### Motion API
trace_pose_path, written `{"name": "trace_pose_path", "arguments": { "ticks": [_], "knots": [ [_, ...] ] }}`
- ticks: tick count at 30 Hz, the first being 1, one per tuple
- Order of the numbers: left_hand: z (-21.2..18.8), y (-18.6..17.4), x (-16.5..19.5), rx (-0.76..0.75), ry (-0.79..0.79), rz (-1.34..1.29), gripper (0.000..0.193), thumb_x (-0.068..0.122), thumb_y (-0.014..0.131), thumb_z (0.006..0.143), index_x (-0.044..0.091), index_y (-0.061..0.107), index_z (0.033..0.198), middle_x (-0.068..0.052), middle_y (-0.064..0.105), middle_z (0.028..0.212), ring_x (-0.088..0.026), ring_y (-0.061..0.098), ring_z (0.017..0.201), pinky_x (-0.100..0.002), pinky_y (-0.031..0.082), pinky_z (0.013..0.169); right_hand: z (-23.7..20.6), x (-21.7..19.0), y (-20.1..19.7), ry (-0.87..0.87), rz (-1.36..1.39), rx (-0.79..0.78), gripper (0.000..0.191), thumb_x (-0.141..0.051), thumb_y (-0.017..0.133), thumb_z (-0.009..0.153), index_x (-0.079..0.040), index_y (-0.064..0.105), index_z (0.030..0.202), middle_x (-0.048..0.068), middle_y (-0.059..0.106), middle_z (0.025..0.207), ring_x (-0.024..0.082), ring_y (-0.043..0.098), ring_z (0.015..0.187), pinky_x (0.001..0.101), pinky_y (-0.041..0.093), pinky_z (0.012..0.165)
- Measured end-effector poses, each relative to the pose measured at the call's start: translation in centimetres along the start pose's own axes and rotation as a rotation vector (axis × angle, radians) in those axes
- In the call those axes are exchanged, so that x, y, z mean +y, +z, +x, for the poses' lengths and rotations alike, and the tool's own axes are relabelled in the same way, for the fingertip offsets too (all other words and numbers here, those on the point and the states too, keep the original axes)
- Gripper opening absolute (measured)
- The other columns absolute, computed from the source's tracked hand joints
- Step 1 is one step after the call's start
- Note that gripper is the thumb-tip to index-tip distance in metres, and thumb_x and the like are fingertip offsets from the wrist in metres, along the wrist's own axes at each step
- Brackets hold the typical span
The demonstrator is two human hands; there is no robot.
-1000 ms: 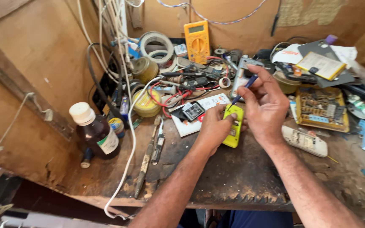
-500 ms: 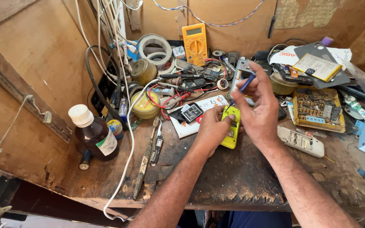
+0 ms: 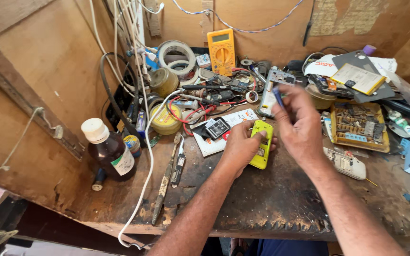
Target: The person works on a small feature phone at a cluttered repair bench. They open the phone's back cover, remove and reseat the battery, press its internal components, then use a screwdriver to work on the phone's screws and handle the reassembled phone.
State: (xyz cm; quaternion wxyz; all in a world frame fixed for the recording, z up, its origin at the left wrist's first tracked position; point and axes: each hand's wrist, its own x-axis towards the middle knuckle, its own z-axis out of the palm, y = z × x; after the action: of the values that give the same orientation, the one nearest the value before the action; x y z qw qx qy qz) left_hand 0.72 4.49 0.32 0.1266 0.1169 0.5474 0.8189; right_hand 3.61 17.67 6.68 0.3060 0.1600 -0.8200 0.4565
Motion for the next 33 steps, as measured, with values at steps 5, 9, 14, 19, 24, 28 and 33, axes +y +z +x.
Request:
{"name": "trace_pose_path", "arguments": {
  "ticks": [5, 9, 14, 19, 24, 28, 33],
  "knots": [
    [0.0, 0.1, -0.1, 0.043, 0.054, 0.106, 0.033, 0.0, 0.057, 0.096, -0.009, 0.065, 0.127, -0.013, 0.074, 0.097, -0.017, 0.073, 0.08, -0.029, 0.06, 0.066, 0.3, 0.4, -0.4, -0.109, -0.246, -0.23, 0.02, -0.013, 0.082, 0.082, 0.0, 0.073, 0.094, 0.01, 0.063, 0.081, 0.019, 0.061, 0.07, 0.0353, 0.049, 0.064],
    [0.0, 0.1, -0.4, 0.034, 0.144, 0.188, 0.04, 0.003, 0.058, 0.092, -0.003, 0.063, 0.131, -0.014, 0.075, 0.098, -0.017, 0.074, 0.084, -0.032, 0.06, 0.071, 1.0, 0.6, -0.6, -0.105, -0.246, -0.284, 0.02, -0.011, 0.083, 0.079, 0.0, 0.072, 0.093, 0.012, 0.062, 0.08, 0.023, 0.061, 0.068, 0.037, 0.049, 0.064],
    [-0.1, -0.2, -0.6, 0.12, 0.16, 0.461, 0.04, 0.01, 0.061, 0.087, -0.002, 0.068, 0.125, -0.02, 0.078, 0.1, -0.025, 0.077, 0.091, -0.04, 0.06, 0.08, 1.9, 0.2, -0.8, -0.106, -0.295, -0.406, 0.018, -0.007, 0.079, 0.078, 0.001, 0.072, 0.093, 0.013, 0.064, 0.081, 0.025, 0.063, 0.069, 0.0385, 0.05, 0.064],
    [-0.1, -0.3, -0.5, 0.156, 0.26, 0.642, 0.044, 0.014, 0.065, 0.084, 0.001, 0.068, 0.126, -0.022, 0.075, 0.104, -0.034, 0.074, 0.101, -0.043, 0.057, 0.087, 2.2, -0.2, -0.8, -0.083, -0.348, -0.462, 0.015, -0.008, 0.075, 0.083, 0.003, 0.069, 0.09, 0.016, 0.064, 0.081, 0.03, 0.064, 0.07, 0.0416, 0.05, 0.066],
    [-0.2, -0.2, -0.3, 0.161, 0.186, 0.64, 0.03, 0.013, 0.065, 0.084, -0.003, 0.071, 0.108, -0.022, 0.076, 0.098, -0.035, 0.075, 0.097, -0.045, 0.056, 0.083, 1.6, 0.0, -0.3, -0.151, -0.422, -0.427, 0.012, -0.005, 0.069, 0.084, 0.002, 0.067, 0.094, 0.019, 0.066, 0.091, 0.037, 0.067, 0.084, 0.0458, 0.053, 0.074],
    [-0.3, -0.1, -0.1, 0.144, 0.245, 0.613, 0.029, 0.01, 0.063, 0.084, -0.001, 0.072, 0.109, -0.021, 0.076, 0.096, -0.032, 0.075, 0.094, -0.045, 0.057, 0.081, 0.9, 0.2, -0.2, -0.167, -0.451, -0.356, 0.014, -0.003, 0.068, 0.083, 0.001, 0.066, 0.096, 0.019, 0.066, 0.095, 0.039, 0.066, 0.091, 0.0472, 0.051, 0.077],
    [-0.3, 0.3, 0.0, 0.046, 0.142, 0.3, 0.028, 0.004, 0.061, 0.089, -0.005, 0.066, 0.115, -0.017, 0.076, 0.092, -0.025, 0.076, 0.083, -0.037, 0.06, 0.072, 0.8, 0.8, -2.7, 0.111, -0.401, -0.224, 0.018, -0.012, 0.073, 0.089, 0.003, 0.064, 0.094, 0.018, 0.066, 0.09, 0.037, 0.067, 0.079, 0.0437, 0.051, 0.071]
  ]
}}
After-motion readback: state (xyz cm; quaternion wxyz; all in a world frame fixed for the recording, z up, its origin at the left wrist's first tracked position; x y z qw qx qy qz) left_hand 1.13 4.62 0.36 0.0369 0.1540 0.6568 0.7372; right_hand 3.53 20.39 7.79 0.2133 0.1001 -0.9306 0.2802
